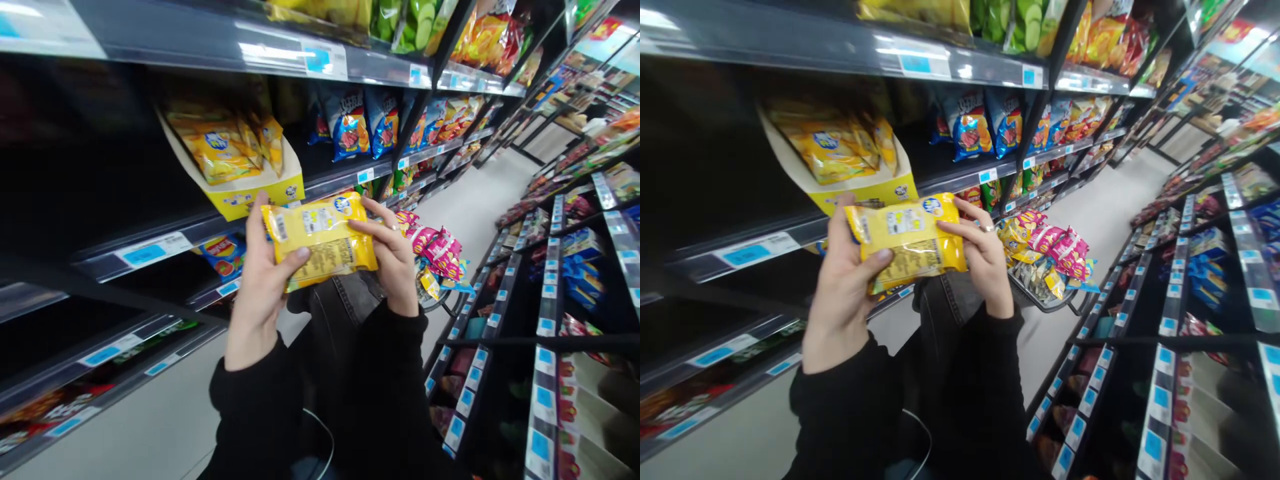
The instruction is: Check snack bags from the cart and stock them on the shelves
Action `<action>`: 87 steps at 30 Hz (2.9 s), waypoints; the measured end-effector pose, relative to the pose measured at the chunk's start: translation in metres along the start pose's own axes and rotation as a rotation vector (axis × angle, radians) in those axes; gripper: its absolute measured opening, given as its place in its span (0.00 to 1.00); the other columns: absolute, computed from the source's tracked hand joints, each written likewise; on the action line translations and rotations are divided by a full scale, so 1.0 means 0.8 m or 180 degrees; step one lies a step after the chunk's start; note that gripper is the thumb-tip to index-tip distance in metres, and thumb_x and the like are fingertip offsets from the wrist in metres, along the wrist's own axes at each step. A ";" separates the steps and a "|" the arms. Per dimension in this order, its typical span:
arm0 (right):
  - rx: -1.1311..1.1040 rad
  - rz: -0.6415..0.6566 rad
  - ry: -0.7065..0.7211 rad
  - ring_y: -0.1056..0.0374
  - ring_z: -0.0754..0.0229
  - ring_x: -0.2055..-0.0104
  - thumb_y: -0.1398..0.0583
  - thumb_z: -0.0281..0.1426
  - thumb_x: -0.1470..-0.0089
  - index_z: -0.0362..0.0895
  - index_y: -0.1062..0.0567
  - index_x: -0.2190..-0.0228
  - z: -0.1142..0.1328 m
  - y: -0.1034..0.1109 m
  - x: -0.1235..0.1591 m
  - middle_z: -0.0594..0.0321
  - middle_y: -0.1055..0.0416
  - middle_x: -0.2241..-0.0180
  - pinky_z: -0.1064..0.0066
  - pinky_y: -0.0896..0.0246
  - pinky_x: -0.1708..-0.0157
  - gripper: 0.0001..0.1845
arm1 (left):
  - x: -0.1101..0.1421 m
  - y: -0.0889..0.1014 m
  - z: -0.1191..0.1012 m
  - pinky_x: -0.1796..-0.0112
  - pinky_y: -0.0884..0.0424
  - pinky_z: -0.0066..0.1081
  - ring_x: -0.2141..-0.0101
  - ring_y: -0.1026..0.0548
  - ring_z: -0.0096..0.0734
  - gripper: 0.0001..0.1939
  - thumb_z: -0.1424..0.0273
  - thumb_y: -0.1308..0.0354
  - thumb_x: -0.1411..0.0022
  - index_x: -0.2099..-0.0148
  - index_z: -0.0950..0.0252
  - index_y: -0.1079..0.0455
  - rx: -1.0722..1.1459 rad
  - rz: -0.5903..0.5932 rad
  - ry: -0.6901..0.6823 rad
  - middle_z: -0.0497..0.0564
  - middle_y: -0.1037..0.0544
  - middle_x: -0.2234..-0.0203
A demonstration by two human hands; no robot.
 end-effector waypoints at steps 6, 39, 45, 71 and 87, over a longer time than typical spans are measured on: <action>-0.0944 0.0024 -0.0580 0.32 0.54 0.48 0.39 0.36 0.48 0.50 0.25 0.52 -0.006 0.029 0.028 0.62 0.28 0.49 0.60 0.34 0.49 0.20 | 0.008 -0.018 0.000 0.46 0.32 0.39 0.43 0.34 0.44 0.33 0.61 0.35 0.47 0.39 0.53 0.39 -0.0453 0.0232 -0.0535 0.52 0.36 0.40; 0.0635 -0.0341 -0.0224 0.33 0.64 0.72 0.43 0.29 0.45 0.45 0.28 0.74 0.011 0.052 0.040 0.66 0.28 0.74 0.73 0.39 0.71 0.07 | 0.023 -0.045 -0.022 0.47 0.32 0.42 0.46 0.31 0.42 0.03 0.68 0.36 0.46 0.68 0.59 0.21 -0.1315 0.0085 -0.0945 0.51 0.27 0.47; 0.0848 -0.0215 -0.0364 0.33 0.64 0.72 0.44 0.30 0.45 0.45 0.28 0.74 0.017 0.055 0.042 0.67 0.28 0.74 0.73 0.40 0.71 0.07 | 0.026 -0.052 -0.025 0.49 0.32 0.41 0.48 0.30 0.41 0.08 0.68 0.40 0.43 0.73 0.63 0.26 -0.1440 0.0028 -0.0688 0.51 0.27 0.49; -0.0210 -0.0446 -0.0556 0.35 0.65 0.73 0.40 0.35 0.47 0.46 0.28 0.67 0.001 0.053 0.041 0.64 0.29 0.68 0.74 0.38 0.74 0.06 | 0.014 -0.046 0.004 0.69 0.23 0.35 0.67 0.20 0.40 0.21 0.66 0.32 0.55 0.58 0.66 0.30 0.0116 0.0269 0.0851 0.53 0.20 0.68; -0.0778 -0.0396 -0.0638 0.31 0.62 0.69 0.36 0.34 0.53 0.51 0.39 0.57 -0.002 0.042 0.038 0.65 0.31 0.67 0.71 0.33 0.70 0.22 | 0.017 -0.036 -0.001 0.81 0.47 0.26 0.83 0.42 0.22 0.23 0.58 0.44 0.42 0.83 0.64 0.41 -0.1663 -0.0596 -0.0392 0.43 0.42 0.88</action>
Point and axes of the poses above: each hand's wrist, its own x-axis away from the middle knuckle, its own y-axis out of the back of the hand, z = x × y, the point moved 2 cm from there along -x, towards the middle knuckle
